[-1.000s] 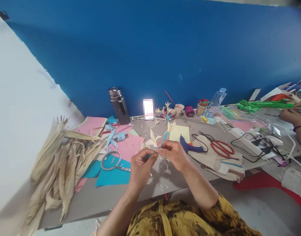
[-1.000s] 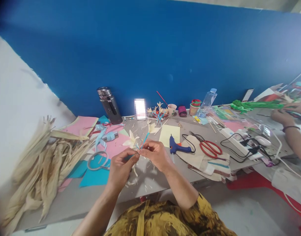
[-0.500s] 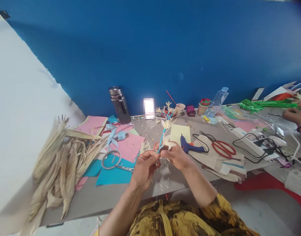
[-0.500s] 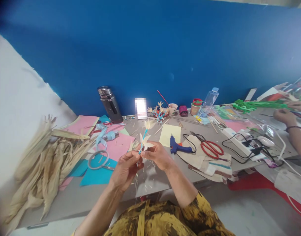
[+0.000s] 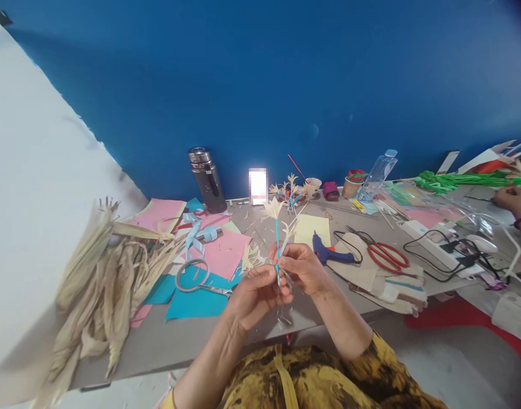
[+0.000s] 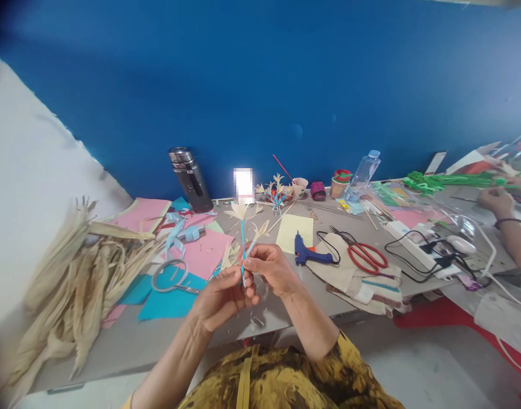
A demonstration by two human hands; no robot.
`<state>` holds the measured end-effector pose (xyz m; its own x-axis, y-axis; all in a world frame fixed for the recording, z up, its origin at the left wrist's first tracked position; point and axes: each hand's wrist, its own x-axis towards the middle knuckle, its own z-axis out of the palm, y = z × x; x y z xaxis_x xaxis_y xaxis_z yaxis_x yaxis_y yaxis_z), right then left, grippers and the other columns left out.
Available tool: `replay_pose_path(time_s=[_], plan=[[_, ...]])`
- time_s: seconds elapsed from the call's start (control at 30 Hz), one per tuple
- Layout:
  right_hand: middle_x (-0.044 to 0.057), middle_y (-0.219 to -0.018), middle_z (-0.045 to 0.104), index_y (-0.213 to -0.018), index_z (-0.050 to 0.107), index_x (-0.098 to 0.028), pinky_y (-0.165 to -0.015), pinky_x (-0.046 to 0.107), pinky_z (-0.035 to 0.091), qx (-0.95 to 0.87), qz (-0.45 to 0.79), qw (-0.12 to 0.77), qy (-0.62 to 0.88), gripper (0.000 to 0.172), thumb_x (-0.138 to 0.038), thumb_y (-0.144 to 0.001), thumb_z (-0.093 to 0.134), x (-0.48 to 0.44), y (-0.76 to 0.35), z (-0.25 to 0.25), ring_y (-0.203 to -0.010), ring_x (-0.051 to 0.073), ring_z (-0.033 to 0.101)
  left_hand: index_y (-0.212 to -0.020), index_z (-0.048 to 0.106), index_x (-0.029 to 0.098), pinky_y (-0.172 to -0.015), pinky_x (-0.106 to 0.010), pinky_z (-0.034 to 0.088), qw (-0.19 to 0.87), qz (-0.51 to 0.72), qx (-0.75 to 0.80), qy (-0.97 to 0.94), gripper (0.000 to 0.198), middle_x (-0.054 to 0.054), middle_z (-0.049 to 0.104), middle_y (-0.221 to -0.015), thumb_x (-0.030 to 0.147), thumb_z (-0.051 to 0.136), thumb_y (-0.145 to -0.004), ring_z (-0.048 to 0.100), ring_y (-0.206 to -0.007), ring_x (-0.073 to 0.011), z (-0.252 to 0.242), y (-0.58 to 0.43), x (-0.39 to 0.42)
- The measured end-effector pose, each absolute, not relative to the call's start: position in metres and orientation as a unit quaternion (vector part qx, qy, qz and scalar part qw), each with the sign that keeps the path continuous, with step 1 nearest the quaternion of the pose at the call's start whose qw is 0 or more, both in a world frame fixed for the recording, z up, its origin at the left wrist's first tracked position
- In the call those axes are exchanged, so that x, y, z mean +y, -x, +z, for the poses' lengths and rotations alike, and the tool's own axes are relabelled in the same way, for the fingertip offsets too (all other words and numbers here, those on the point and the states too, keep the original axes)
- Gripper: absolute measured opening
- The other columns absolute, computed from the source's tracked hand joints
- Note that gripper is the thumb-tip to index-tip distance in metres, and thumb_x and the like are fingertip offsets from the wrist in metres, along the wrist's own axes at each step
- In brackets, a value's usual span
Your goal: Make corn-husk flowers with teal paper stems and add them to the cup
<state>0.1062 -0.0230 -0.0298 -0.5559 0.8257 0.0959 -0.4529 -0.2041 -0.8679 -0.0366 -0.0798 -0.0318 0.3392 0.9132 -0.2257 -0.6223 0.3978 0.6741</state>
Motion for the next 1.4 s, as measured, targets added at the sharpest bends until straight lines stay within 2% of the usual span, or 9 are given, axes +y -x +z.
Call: replay_pose_path(time_s=[0.1,0.27,0.33,0.4,0.53,0.63,0.93,1.2,1.4], plan=[[0.002,-0.077,0.065,-0.073,0.068,-0.016,-0.047,0.023,0.049,-0.495,0.739,0.415,0.192,0.029,-0.042,-0.074,0.083,-0.022,-0.108,-0.029,-0.054,0.011,0.056,-0.065,0.072,0.014,-0.063,-0.031,0.050,0.719,0.547,0.320,-0.285,0.027,-0.002,0.063,-0.066,0.036,0.087,-0.067,0.053,-0.055,-0.0112,-0.032,0.036,-0.079],[0.004,-0.081,0.067,-0.079,0.073,-0.018,-0.067,0.027,0.051,-0.558,0.630,0.470,0.265,0.024,-0.041,-0.076,0.081,-0.028,-0.107,-0.030,-0.072,0.016,0.059,-0.071,0.080,0.020,-0.067,-0.026,0.045,0.410,0.649,0.468,-0.438,0.009,-0.002,0.065,-0.065,0.027,0.081,-0.075,0.056,-0.067,-0.0148,-0.031,0.031,-0.083],[0.004,-0.084,0.067,-0.073,0.074,-0.019,-0.066,0.026,0.049,-0.568,0.583,0.501,0.295,0.023,-0.039,-0.075,0.082,-0.030,-0.107,-0.030,-0.074,0.015,0.058,-0.072,0.080,0.020,-0.067,-0.026,0.046,0.363,0.649,0.494,-0.450,0.006,-0.003,0.068,-0.071,0.026,0.080,-0.075,0.058,-0.068,-0.0154,-0.030,0.030,-0.084],[0.004,-0.087,0.067,-0.068,0.074,-0.019,-0.064,0.026,0.049,-0.571,0.566,0.514,0.298,0.022,-0.038,-0.075,0.082,-0.030,-0.107,-0.029,-0.073,0.015,0.058,-0.072,0.080,0.019,-0.064,-0.027,0.049,0.426,0.634,0.486,-0.424,0.010,-0.004,0.068,-0.071,0.029,0.081,-0.074,0.059,-0.065,-0.0149,-0.030,0.032,-0.082],[0.005,-0.089,0.067,-0.070,0.076,-0.018,-0.058,0.029,0.053,-0.544,0.656,0.464,0.241,0.021,-0.038,-0.073,0.084,-0.024,-0.112,-0.027,-0.062,0.014,0.060,-0.071,0.076,0.013,-0.055,-0.031,0.055,0.708,0.509,0.384,-0.304,0.023,-0.005,0.068,-0.069,0.033,0.087,-0.067,0.059,-0.054,-0.0134,-0.031,0.043,-0.075],[0.004,-0.082,0.068,-0.069,0.074,-0.016,-0.051,0.029,0.053,-0.503,0.727,0.422,0.199,0.026,-0.039,-0.067,0.087,-0.018,-0.114,-0.031,-0.052,0.012,0.059,-0.073,0.074,0.010,-0.049,-0.029,0.057,0.784,0.452,0.337,-0.260,0.026,-0.005,0.067,-0.067,0.028,0.089,-0.063,0.059,-0.050,-0.0117,-0.031,0.046,-0.072],[0.001,-0.073,0.066,-0.073,0.072,-0.016,-0.061,0.025,0.048,-0.543,0.623,0.472,0.307,0.027,-0.037,-0.067,0.088,-0.016,-0.109,-0.041,-0.064,0.013,0.059,-0.073,0.074,0.013,-0.047,-0.024,0.052,0.548,0.612,0.470,-0.323,0.024,0.002,0.059,-0.048,0.035,0.084,-0.069,0.054,-0.042,-0.0102,-0.030,0.030,-0.076],[0.003,-0.090,0.068,-0.071,0.074,-0.017,-0.052,0.026,0.050,-0.464,0.745,0.444,0.176,0.025,-0.037,-0.066,0.089,-0.013,-0.110,-0.039,-0.052,0.008,0.057,-0.070,0.070,0.009,-0.042,-0.020,0.051,0.784,0.494,0.332,-0.173,0.033,-0.001,0.062,-0.062,0.027,0.094,-0.055,0.053,-0.048,-0.0065,-0.026,0.030,-0.075],[0.005,-0.088,0.070,-0.082,0.073,-0.016,-0.054,0.024,0.053,-0.474,0.733,0.438,0.216,0.027,-0.040,-0.074,0.084,-0.015,-0.111,-0.041,-0.058,0.010,0.061,-0.064,0.066,0.012,-0.044,-0.019,0.050,0.708,0.583,0.342,-0.204,0.032,0.001,0.062,-0.059,0.029,0.093,-0.058,0.052,-0.047,-0.0064,-0.027,0.023,-0.076]])
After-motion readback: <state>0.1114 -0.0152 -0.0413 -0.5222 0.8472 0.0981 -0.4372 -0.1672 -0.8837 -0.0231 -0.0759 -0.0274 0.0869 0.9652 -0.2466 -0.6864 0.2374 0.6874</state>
